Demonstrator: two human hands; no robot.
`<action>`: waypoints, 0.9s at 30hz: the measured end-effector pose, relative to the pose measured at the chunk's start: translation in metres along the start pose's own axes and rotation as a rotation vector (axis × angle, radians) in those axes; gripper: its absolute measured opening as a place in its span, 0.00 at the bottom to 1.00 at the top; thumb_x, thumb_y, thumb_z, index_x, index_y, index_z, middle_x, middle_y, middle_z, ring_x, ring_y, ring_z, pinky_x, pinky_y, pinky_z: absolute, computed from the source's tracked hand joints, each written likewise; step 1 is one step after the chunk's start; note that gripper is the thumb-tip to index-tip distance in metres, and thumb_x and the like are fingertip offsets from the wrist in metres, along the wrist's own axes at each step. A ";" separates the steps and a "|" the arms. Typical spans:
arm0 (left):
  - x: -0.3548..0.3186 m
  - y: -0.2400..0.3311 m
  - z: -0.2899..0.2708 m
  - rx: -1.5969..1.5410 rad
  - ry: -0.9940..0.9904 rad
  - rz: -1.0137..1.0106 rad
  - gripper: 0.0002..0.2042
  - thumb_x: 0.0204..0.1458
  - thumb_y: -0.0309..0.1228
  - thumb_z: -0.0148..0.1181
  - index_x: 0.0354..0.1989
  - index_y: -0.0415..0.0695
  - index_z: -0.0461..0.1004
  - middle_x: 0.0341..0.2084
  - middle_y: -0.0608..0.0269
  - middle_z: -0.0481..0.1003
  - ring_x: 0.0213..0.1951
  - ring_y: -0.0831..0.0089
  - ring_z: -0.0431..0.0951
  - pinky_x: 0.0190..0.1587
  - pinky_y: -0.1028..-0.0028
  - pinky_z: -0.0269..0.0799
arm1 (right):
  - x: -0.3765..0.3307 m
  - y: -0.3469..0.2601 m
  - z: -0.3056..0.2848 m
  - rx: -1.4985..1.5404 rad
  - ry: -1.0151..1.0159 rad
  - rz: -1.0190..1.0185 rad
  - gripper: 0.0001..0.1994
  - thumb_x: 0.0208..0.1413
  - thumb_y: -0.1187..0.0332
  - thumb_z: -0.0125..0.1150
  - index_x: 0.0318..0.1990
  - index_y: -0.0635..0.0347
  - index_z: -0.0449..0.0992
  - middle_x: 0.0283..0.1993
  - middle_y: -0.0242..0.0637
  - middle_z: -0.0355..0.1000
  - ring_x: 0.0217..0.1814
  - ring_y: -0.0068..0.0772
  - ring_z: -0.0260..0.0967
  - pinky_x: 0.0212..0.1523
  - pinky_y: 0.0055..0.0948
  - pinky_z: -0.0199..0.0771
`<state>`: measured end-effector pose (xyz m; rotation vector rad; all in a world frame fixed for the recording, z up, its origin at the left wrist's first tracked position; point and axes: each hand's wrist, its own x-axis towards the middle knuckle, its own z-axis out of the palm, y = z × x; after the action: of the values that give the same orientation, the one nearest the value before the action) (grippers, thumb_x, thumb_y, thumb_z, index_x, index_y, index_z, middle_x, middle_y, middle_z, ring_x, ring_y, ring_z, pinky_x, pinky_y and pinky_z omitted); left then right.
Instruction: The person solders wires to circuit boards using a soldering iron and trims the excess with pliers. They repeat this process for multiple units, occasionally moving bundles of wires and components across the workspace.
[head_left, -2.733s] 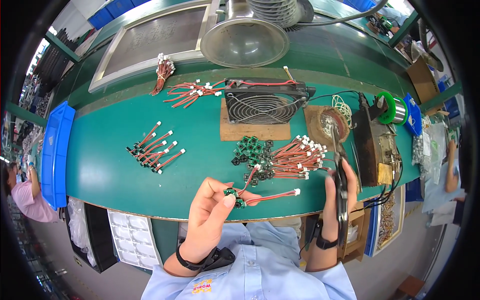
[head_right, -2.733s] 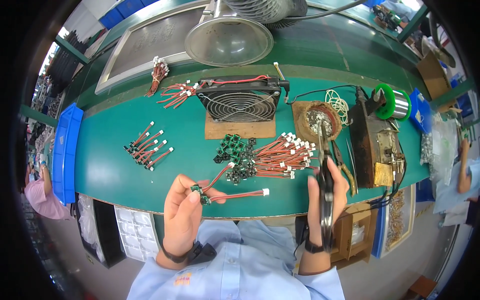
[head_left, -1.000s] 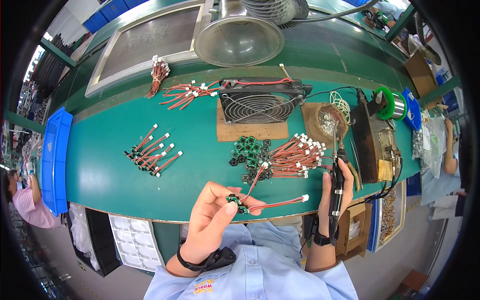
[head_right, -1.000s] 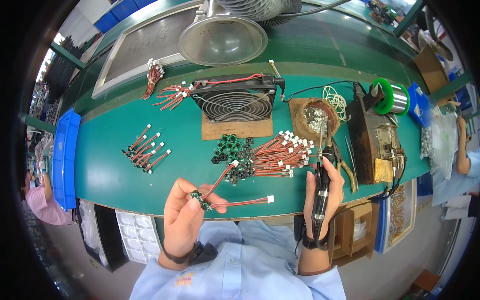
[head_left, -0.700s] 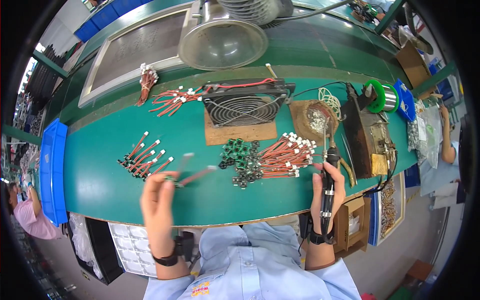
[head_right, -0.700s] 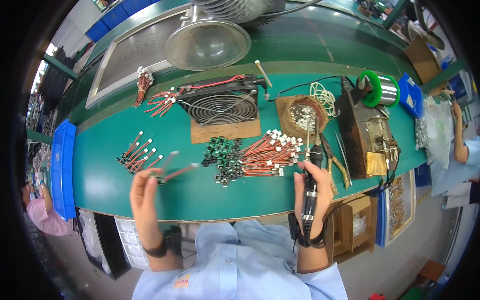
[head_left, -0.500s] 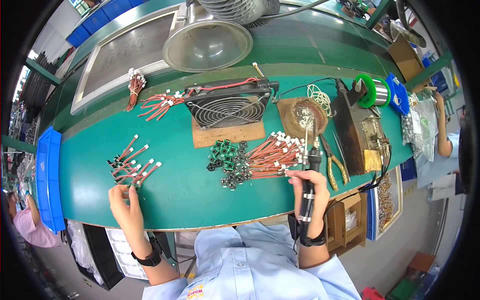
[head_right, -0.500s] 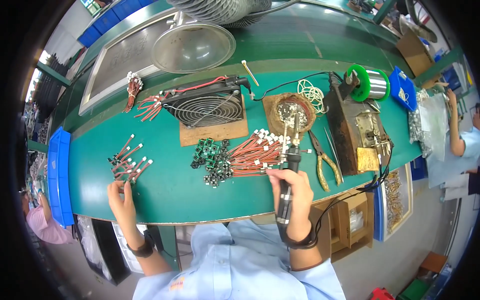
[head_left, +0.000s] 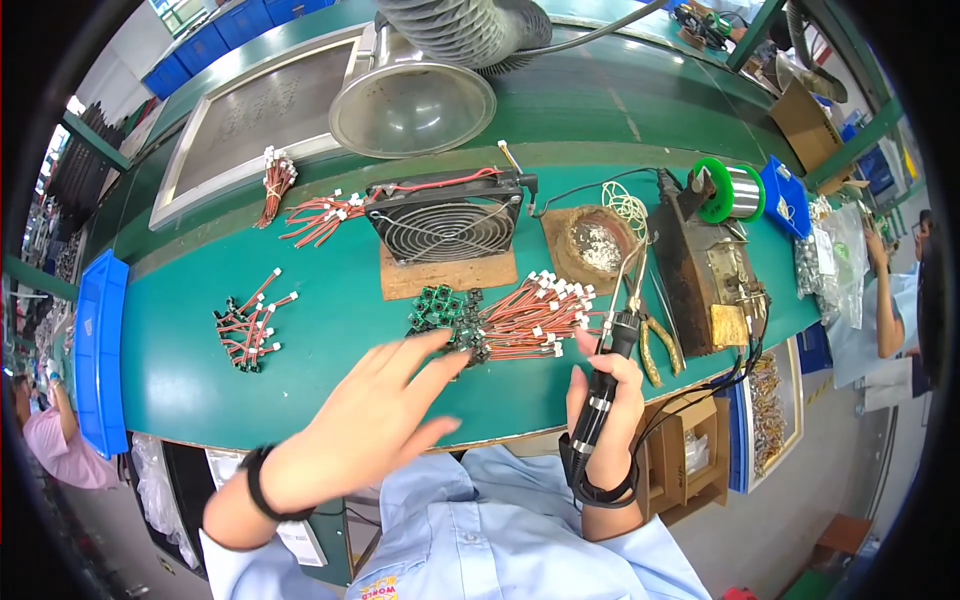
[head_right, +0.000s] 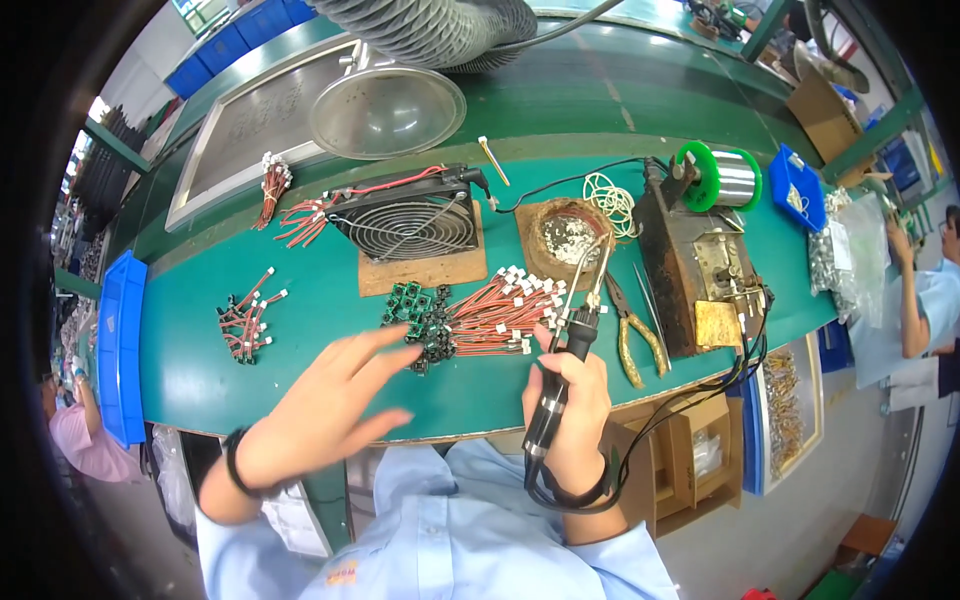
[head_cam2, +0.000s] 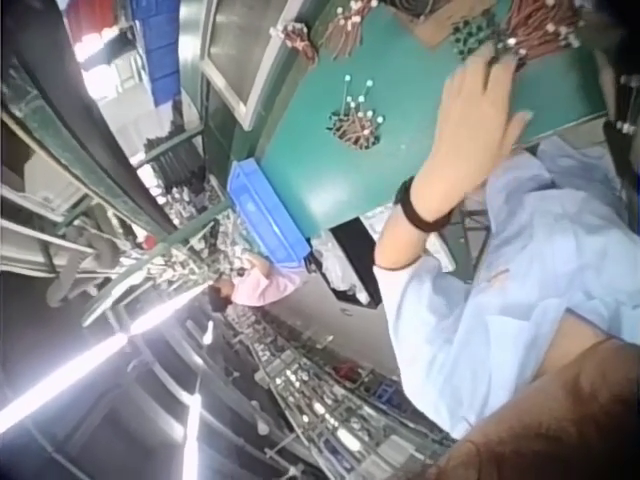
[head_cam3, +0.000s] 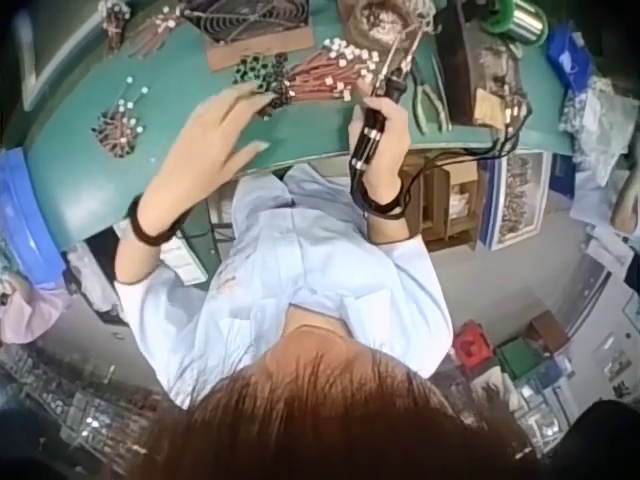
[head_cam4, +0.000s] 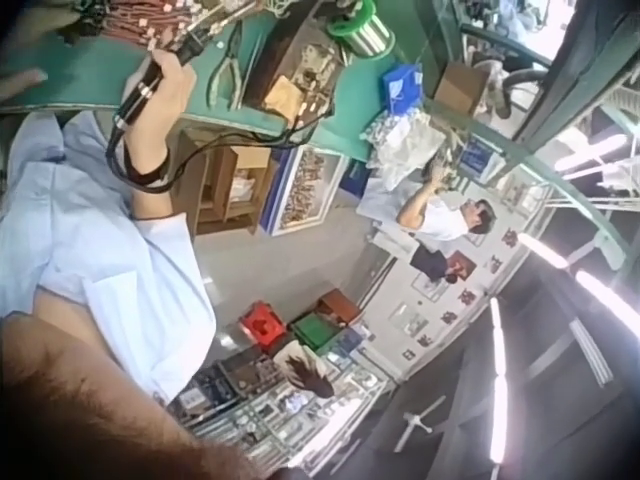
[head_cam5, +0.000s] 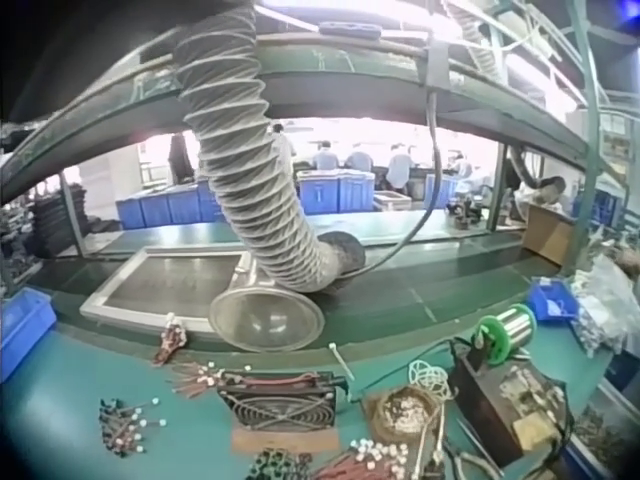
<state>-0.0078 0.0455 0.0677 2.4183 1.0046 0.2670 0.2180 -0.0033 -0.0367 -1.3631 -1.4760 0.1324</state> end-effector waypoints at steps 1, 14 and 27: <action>0.015 -0.006 0.010 0.042 0.022 0.041 0.30 0.42 0.32 0.64 0.56 0.40 0.61 0.54 0.46 0.61 0.51 0.49 0.66 0.52 0.62 0.64 | -0.004 0.001 -0.001 0.033 0.034 0.024 0.17 0.40 0.85 0.59 0.39 0.59 0.65 0.38 0.43 0.74 0.35 0.39 0.68 0.38 0.31 0.68; 0.071 0.010 0.073 0.258 -0.050 0.054 0.32 0.40 0.27 0.63 0.58 0.46 0.60 0.53 0.46 0.61 0.50 0.53 0.68 0.49 0.63 0.71 | -0.018 0.012 -0.029 0.099 0.045 -0.008 0.18 0.39 0.86 0.60 0.38 0.60 0.65 0.39 0.46 0.75 0.34 0.40 0.70 0.36 0.30 0.68; 0.050 0.017 0.070 0.086 0.084 0.162 0.14 0.38 0.22 0.63 0.35 0.41 0.69 0.38 0.58 0.66 0.40 0.60 0.69 0.38 0.67 0.67 | -0.022 0.011 -0.028 0.074 -0.003 -0.021 0.20 0.36 0.87 0.59 0.38 0.59 0.65 0.38 0.43 0.76 0.32 0.40 0.69 0.35 0.30 0.67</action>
<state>0.0631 0.0440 0.0168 2.5903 0.8732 0.3922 0.2400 -0.0320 -0.0456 -1.2883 -1.4736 0.1745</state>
